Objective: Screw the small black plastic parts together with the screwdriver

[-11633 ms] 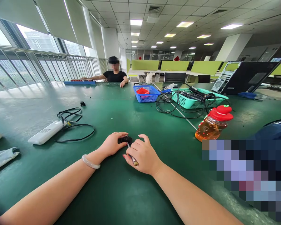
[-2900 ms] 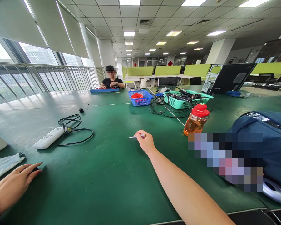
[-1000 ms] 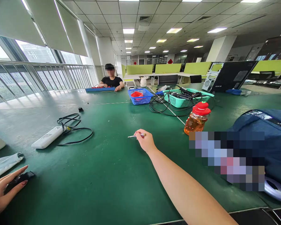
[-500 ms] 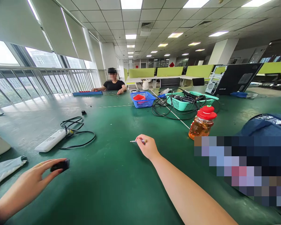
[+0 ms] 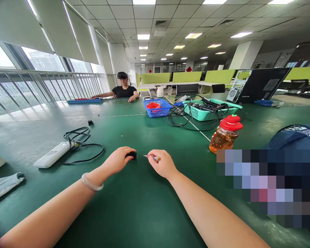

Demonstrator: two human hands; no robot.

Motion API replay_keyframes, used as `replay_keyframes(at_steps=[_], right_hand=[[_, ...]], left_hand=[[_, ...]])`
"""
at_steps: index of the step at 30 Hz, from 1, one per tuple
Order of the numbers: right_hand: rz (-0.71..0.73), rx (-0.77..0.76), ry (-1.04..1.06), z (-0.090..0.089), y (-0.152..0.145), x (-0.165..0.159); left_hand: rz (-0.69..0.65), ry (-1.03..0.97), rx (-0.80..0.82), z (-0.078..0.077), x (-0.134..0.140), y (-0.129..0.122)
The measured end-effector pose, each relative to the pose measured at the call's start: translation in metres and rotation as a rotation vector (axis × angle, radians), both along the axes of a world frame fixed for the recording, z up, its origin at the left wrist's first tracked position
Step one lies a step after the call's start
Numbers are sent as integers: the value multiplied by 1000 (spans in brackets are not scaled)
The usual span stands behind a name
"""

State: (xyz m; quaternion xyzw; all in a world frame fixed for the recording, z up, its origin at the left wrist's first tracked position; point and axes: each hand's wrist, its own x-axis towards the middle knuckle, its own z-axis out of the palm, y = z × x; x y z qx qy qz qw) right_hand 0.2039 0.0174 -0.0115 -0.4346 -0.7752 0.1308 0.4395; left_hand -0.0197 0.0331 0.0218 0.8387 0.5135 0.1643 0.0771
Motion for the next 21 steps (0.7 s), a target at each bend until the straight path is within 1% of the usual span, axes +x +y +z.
replay_keyframes(at_steps=[4,6,8,10,14,17,21], right_hand=[[2,165,-30,5,-7,-3],[51,269,-53,9,-12,-6],[117,334,-82,12,-17,-10],[169,349,-132,13,-21,-13],[233,301,-256,12,-23,-18],[237,294,-326,9,-23,-19],[225,322,-400,7,-23,-20]], left_hand=[[14,-14,8,-14,11,15],[28,-30,4,-20,10,18],[37,-57,-10,-25,7,19],[47,-108,-29,-29,3,21],[85,-199,-53,-33,-3,26],[79,-199,-38,-35,-4,27],[65,-179,-27,-35,-3,25]])
